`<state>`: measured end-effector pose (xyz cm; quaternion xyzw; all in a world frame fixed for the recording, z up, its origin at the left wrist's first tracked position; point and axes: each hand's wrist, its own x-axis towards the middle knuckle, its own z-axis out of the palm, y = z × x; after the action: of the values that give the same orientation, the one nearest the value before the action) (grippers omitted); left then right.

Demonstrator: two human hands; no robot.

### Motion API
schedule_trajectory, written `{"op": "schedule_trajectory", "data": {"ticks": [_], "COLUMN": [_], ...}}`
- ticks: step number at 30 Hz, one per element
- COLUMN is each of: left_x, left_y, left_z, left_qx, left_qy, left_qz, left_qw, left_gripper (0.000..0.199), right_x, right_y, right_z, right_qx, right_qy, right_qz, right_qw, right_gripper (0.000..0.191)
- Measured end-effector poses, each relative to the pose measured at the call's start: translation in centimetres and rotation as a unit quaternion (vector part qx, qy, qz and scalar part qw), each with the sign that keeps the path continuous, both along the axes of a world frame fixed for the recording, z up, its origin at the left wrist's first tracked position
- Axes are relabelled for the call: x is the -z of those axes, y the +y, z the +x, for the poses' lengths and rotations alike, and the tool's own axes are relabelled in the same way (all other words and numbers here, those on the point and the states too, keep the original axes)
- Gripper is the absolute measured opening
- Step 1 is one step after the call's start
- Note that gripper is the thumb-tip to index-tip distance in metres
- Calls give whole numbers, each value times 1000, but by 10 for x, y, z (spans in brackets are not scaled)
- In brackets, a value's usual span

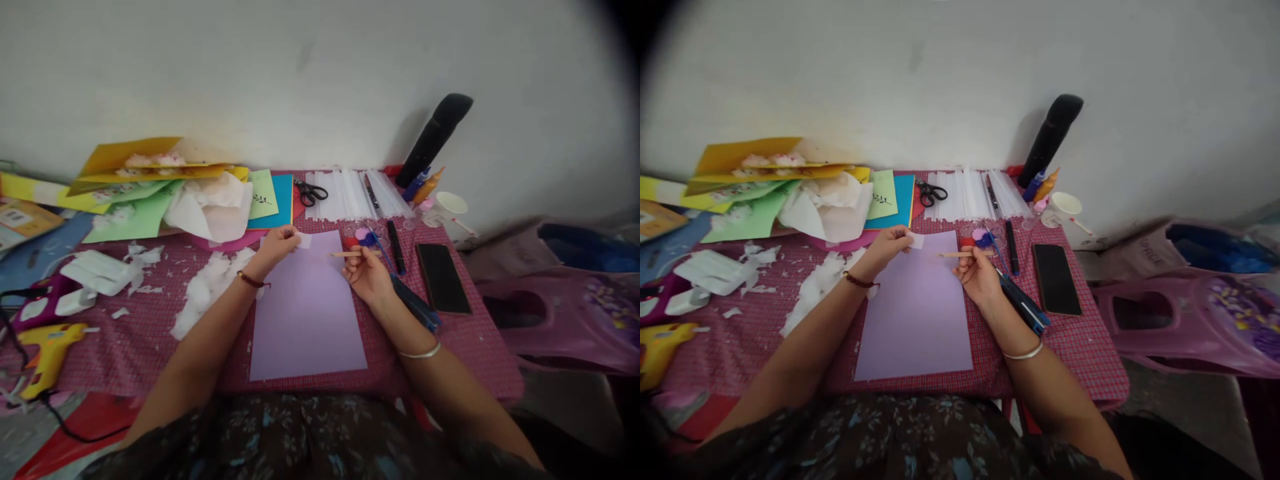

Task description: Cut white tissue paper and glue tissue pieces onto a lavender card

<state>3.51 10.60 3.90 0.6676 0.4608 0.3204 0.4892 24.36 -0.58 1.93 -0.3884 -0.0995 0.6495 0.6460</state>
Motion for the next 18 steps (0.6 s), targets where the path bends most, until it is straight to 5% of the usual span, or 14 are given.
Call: {"op": "schedule_trajectory", "data": {"ticks": [5, 8, 14, 18], "left_x": [33, 43, 32, 31], "left_y": [10, 9, 0, -1], "left_z": [-2, -4, -2, -1], "left_qx": [-47, -87, -130, -48], "left_qy": [1, 30, 74, 190], "left_qz": [16, 94, 262, 296], "left_qw": [999, 991, 953, 935], "left_gripper": [11, 16, 18, 23], "right_x": [-1, -2, -3, -8], "right_y": [-1, -1, -3, 1], "right_z": [0, -1, -1, 0], "right_qx": [-11, -8, -8, 7], "right_qy": [-20, -24, -69, -84], "right_qz": [8, -4, 23, 65], "right_qw": [1000, 1000, 997, 994], "right_gripper": [21, 24, 23, 22]}}
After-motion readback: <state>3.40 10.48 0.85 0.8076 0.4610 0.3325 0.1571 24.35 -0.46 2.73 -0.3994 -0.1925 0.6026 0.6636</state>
